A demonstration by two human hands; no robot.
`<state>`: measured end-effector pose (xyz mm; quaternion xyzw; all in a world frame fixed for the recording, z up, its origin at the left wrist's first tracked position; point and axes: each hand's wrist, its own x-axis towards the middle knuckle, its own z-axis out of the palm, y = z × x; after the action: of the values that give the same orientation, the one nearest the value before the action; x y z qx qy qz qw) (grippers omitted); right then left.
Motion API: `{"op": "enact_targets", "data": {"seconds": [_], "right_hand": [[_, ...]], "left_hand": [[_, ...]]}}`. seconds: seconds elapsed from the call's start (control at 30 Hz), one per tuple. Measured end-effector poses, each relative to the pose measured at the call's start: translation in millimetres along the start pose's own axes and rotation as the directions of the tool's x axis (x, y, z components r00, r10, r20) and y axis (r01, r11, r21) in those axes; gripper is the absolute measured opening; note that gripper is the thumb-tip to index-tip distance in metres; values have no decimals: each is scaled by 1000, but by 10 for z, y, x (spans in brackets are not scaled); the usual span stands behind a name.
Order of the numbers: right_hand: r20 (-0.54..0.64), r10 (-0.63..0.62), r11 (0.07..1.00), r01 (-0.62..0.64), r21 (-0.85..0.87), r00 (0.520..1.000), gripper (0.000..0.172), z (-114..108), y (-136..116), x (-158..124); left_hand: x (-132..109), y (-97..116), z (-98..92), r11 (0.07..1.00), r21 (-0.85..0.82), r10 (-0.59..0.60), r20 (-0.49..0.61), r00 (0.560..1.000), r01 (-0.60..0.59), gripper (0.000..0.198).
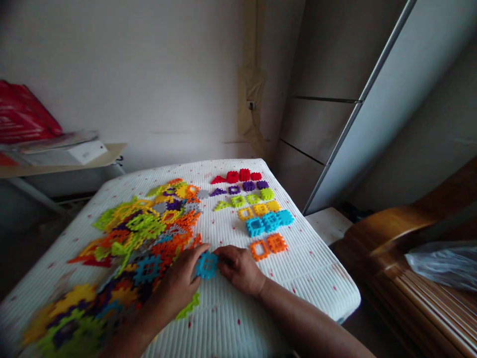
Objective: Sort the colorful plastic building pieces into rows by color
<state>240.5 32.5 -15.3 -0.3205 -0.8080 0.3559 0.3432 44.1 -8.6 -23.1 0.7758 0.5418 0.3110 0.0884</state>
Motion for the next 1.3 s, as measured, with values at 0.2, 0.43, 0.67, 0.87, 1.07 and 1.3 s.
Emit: {"op": "enact_targets", "data": {"seconds": [0.2, 0.43, 0.67, 0.87, 1.07, 1.3], "right_hand": [[-56, 26, 999, -24, 25, 998, 23, -11, -5, 22], [-37, -179, 976, 173, -134, 983, 46, -13, 38, 24], [88, -253, 882, 267, -388, 964, 44, -3, 58, 13], [187, -176, 860, 244, -448, 966, 48, -77, -45, 40], [224, -111, 894, 195, -402, 968, 54, -192, -147, 53], [212, -151, 920, 216, -328, 966, 53, -274, -113, 33]], "left_hand": [[-38, 18, 55, 999, -28, -32, -28, 999, 31, 76], [-64, -15, 53, 1000, 10, -1, -91, 996, 2, 75], [-59, 21, 33, 992, 116, 65, -97, 993, -54, 73], [-72, 4, 79, 982, 134, 149, -139, 979, -130, 66], [-60, 22, 94, 977, 117, 192, -154, 969, -176, 62], [-68, 40, 77, 989, 34, 147, -137, 980, -144, 63]]}}
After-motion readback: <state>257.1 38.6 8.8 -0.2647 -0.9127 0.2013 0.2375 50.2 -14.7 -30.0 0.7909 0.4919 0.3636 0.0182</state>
